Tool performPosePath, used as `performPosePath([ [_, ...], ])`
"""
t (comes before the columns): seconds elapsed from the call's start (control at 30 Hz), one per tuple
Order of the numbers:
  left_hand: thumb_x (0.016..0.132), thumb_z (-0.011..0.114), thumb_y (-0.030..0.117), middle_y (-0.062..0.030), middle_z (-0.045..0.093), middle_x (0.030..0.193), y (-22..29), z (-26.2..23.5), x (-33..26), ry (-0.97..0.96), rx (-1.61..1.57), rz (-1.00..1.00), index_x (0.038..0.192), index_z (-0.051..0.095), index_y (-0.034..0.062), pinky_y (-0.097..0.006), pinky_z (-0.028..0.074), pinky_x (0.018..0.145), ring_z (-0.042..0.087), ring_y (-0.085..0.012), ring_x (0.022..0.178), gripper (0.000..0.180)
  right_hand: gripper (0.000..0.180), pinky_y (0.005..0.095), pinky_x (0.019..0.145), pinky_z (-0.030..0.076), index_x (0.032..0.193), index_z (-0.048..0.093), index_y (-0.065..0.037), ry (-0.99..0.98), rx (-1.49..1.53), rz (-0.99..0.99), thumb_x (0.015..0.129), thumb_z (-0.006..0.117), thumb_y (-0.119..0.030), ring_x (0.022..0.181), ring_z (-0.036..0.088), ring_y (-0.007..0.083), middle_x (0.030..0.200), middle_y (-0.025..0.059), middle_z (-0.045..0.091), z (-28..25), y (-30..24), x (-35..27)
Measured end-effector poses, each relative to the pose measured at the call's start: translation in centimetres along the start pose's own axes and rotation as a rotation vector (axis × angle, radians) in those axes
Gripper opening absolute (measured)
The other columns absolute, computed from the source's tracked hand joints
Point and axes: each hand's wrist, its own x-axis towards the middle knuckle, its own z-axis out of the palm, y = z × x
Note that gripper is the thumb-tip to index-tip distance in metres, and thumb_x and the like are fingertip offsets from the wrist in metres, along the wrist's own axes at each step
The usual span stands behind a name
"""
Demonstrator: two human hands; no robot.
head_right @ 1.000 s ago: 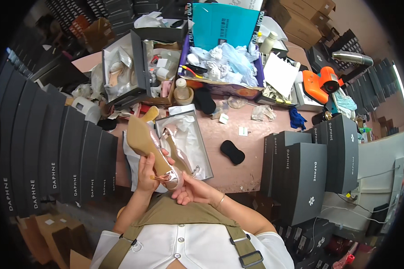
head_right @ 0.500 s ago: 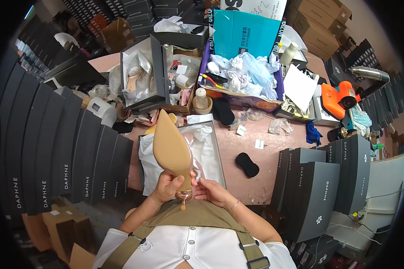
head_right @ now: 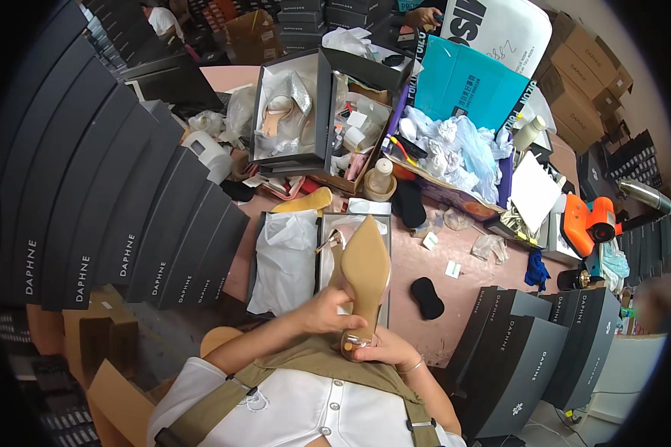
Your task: Inspecting shoes, wiping them with a cloth, and packing them into boxes with tissue paper and inserts.
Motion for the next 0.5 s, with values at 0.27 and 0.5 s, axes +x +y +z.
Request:
performPosePath([
  [0.27, 0.079, 0.065, 0.037, -0.0159, 0.064, 0.104, -5.1, -18.1, 2.2, 0.374, 1.12, -0.691, 0.104, 0.063, 0.0025, -0.042, 0.05, 0.08, 0.062, -0.0334, 0.096, 0.042, 0.083, 0.0236, 0.083, 0.04, 0.142, 0.019, 0.002, 0.374, -0.063, -0.014, 0.079, 0.068, -0.022, 0.088, 0.049, 0.0095, 0.109, 0.0051, 0.053, 4.6, -2.4, -0.6],
  [0.5, 0.077, 0.063, 0.012, -0.0157, 0.062, 0.091, -1.6, -17.1, -1.2, 0.684, 0.961, -0.254, 0.091, 0.066, 0.0026, -0.043, 0.048, 0.076, 0.059, -0.0359, 0.09, 0.017, 0.104, 0.0306, 0.102, 0.029, 0.146, 0.0, 0.001, 0.227, -0.4, -0.221, 0.074, 0.072, -0.019, 0.122, 0.039, 0.0222, 0.138, 0.0152, 0.034, 5.8, -6.3, -2.9],
])
